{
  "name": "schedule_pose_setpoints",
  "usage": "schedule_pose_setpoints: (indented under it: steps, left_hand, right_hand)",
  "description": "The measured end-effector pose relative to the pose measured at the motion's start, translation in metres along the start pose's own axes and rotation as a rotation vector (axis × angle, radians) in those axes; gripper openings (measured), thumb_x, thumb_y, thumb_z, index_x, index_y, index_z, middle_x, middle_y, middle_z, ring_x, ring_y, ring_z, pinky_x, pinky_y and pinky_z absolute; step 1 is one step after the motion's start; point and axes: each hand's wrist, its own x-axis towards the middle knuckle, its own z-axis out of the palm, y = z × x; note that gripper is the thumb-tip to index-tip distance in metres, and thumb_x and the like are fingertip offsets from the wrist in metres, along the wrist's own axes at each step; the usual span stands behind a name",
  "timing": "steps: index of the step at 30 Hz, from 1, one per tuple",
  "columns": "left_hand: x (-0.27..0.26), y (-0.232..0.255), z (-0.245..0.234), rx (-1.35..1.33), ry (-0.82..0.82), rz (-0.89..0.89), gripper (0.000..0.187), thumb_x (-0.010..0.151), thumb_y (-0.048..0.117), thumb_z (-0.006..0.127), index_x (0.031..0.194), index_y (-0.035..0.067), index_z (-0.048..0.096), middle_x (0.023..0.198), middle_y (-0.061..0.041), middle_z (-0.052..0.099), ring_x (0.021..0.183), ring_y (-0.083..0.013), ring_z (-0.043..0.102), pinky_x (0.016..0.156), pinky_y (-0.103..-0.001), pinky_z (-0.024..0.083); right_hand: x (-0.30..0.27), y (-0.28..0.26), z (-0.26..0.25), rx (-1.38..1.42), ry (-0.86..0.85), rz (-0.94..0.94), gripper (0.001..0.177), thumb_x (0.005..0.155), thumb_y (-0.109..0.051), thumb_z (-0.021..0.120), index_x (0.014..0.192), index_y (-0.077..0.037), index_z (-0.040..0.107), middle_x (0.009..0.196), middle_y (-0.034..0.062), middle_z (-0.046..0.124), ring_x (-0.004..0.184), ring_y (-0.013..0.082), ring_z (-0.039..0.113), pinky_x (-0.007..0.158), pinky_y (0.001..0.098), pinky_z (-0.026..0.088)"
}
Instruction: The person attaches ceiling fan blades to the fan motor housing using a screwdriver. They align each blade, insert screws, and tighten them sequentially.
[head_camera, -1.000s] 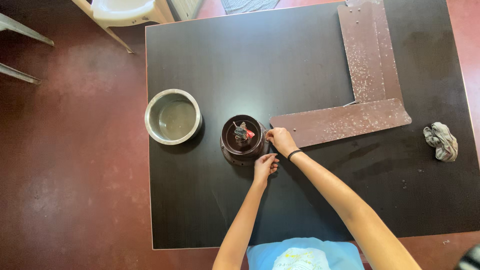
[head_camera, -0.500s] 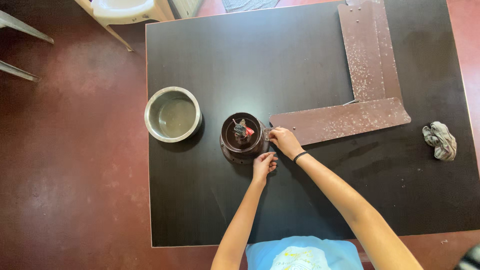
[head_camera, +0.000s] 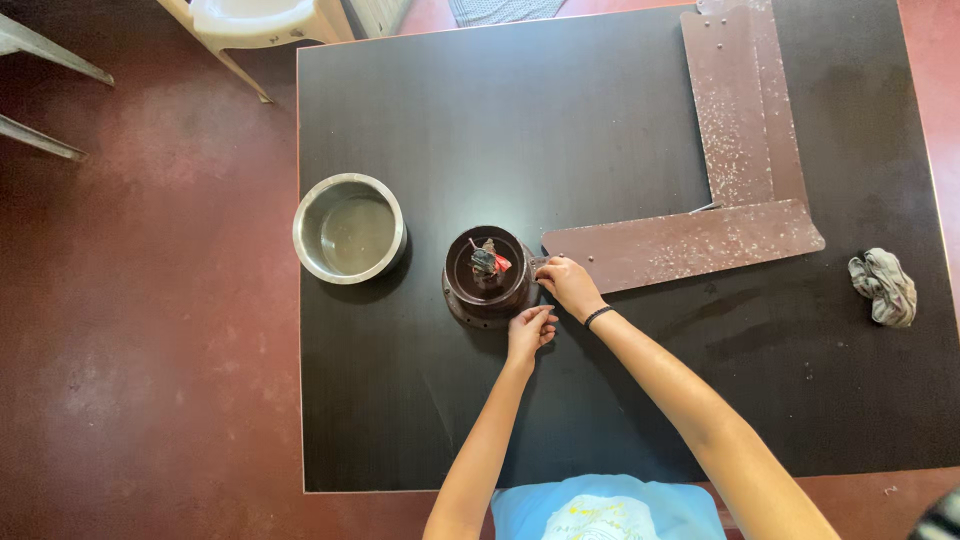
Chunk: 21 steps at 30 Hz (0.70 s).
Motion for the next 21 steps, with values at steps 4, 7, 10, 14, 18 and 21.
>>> schedule_pose_setpoints:
  steps: [4, 7, 10, 14, 18, 21]
  left_hand:
    - [0.003, -0.002, -0.001, -0.006, -0.007, -0.003, 0.022, 0.101, 0.016, 0.062, 0.118, 0.004, 0.071, 0.09, -0.001, 0.073, 0.067, -0.0037, 0.063, 0.062, -0.019, 0.054]
    - [0.004, -0.003, -0.001, 0.021, 0.003, -0.009, 0.022, 0.102, 0.016, 0.061, 0.118, 0.004, 0.071, 0.09, -0.002, 0.073, 0.067, -0.0038, 0.063, 0.062, -0.019, 0.055]
    - [0.005, -0.003, 0.0, 0.0, 0.003, -0.005, 0.022, 0.101, 0.015, 0.062, 0.118, 0.004, 0.071, 0.09, -0.002, 0.073, 0.067, -0.004, 0.062, 0.062, -0.019, 0.054]
    - [0.005, -0.002, -0.001, 0.007, -0.011, 0.016, 0.022, 0.102, 0.014, 0.061, 0.118, 0.003, 0.071, 0.09, -0.002, 0.072, 0.068, -0.0039, 0.063, 0.062, -0.019, 0.054]
    - [0.002, 0.003, 0.003, 0.018, -0.012, 0.022, 0.023, 0.102, 0.014, 0.061, 0.12, 0.002, 0.07, 0.092, -0.003, 0.073, 0.07, -0.0041, 0.063, 0.063, -0.019, 0.054]
    - [-0.008, 0.013, 0.008, 0.028, -0.044, 0.074, 0.026, 0.101, 0.013, 0.06, 0.124, 0.002, 0.067, 0.097, -0.004, 0.074, 0.073, -0.0041, 0.065, 0.067, -0.019, 0.055]
  right_hand:
    - [0.001, -0.002, -0.001, 0.009, -0.005, 0.015, 0.012, 0.084, -0.011, 0.074, 0.094, -0.006, 0.077, 0.092, 0.0098, 0.07, 0.094, 0.0311, 0.066, 0.084, 0.0427, 0.054]
    - [0.001, -0.003, -0.001, 0.016, -0.009, 0.045, 0.013, 0.084, -0.012, 0.074, 0.095, -0.005, 0.076, 0.093, 0.0096, 0.07, 0.092, 0.0308, 0.066, 0.083, 0.0427, 0.053]
    - [0.002, 0.0, -0.001, 0.014, -0.014, 0.034, 0.012, 0.083, -0.011, 0.075, 0.094, -0.006, 0.077, 0.092, 0.0101, 0.07, 0.092, 0.0312, 0.066, 0.083, 0.0429, 0.053]
    - [0.003, 0.001, 0.0, 0.023, -0.006, 0.019, 0.011, 0.084, -0.01, 0.074, 0.094, -0.005, 0.077, 0.091, 0.0104, 0.07, 0.092, 0.0308, 0.067, 0.084, 0.0424, 0.054]
    - [0.003, -0.005, -0.005, 0.071, 0.002, 0.045, 0.013, 0.084, -0.01, 0.075, 0.096, -0.004, 0.077, 0.091, 0.0107, 0.071, 0.086, 0.0288, 0.069, 0.078, 0.0396, 0.056]
    - [0.001, -0.01, -0.015, 0.15, 0.029, 0.084, 0.015, 0.083, -0.009, 0.076, 0.098, -0.003, 0.077, 0.09, 0.0108, 0.071, 0.079, 0.026, 0.071, 0.073, 0.0368, 0.057]
